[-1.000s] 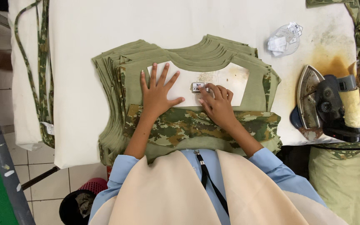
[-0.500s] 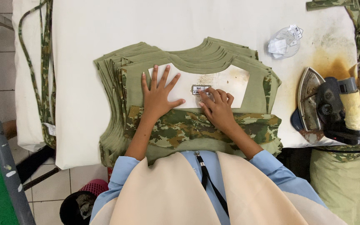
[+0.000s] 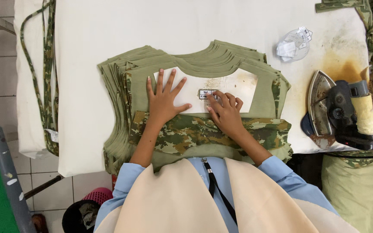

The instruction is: The person irons a small rectangular label onto the chest area of a stack of green camouflage t-shirts. They place a white template over the label, press it with a hot iron, and then remove the template to reveal the attached label. This process is repeated for multiple shirts in the stack.

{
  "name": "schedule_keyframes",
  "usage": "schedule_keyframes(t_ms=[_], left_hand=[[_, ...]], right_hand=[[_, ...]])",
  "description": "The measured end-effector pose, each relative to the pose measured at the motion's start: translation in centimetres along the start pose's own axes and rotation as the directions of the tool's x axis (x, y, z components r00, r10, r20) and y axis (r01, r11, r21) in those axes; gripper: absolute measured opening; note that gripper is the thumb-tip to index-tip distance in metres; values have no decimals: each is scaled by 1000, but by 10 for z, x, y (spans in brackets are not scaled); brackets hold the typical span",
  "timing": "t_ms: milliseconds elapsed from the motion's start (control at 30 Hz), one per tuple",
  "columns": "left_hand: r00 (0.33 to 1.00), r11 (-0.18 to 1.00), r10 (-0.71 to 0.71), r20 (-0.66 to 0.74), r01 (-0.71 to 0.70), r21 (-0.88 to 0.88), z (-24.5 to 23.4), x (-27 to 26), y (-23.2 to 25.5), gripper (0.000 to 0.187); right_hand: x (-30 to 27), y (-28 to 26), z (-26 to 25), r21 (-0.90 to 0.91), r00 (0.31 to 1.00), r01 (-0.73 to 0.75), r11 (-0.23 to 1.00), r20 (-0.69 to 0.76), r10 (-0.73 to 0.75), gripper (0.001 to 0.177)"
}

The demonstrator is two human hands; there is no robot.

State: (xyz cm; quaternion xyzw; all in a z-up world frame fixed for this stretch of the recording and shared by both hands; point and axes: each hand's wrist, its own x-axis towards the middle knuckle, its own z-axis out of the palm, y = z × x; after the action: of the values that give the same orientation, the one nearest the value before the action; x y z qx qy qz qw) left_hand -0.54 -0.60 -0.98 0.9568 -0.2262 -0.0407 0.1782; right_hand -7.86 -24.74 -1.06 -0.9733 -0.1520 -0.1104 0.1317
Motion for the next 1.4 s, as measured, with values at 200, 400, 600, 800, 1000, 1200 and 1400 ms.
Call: schedule_keyframes(t_ms=[200, 400, 600, 800, 1000, 1200, 1400], left_hand=[[1000, 1000, 5, -15, -5, -7, 0, -1, 0, 83], [997, 993, 40, -61, -33, 110, -1, -1, 0, 88], [996, 989, 45, -81, -33, 147, 1, -1, 0, 85], [994, 993, 44, -97, -33, 117, -2, -1, 1, 85], [995, 994, 33, -96, -23, 110, 3, 0, -1, 88], [999, 994, 16, -50, -10, 112, 5, 1, -3, 89], [987, 990, 21, 157, 2, -144, 4, 5, -19, 96]], right_hand=[[-4, 2, -1, 45, 997, 8, 999, -71, -5, 36], [3, 75, -154, -33, 814, -109, 993, -577, 71, 27], [-146, 318, -181, -699, 863, -444, 561, -166, 477, 65], [-146, 317, -188, 10, 577, -816, 578, 71, 814, 45], [-86, 239, -216, -196, 651, -738, 646, 47, 757, 68], [20, 129, -232, -214, 871, -301, 929, 335, 360, 69], [92, 37, -136, -180, 821, 190, 965, 568, -56, 64]])
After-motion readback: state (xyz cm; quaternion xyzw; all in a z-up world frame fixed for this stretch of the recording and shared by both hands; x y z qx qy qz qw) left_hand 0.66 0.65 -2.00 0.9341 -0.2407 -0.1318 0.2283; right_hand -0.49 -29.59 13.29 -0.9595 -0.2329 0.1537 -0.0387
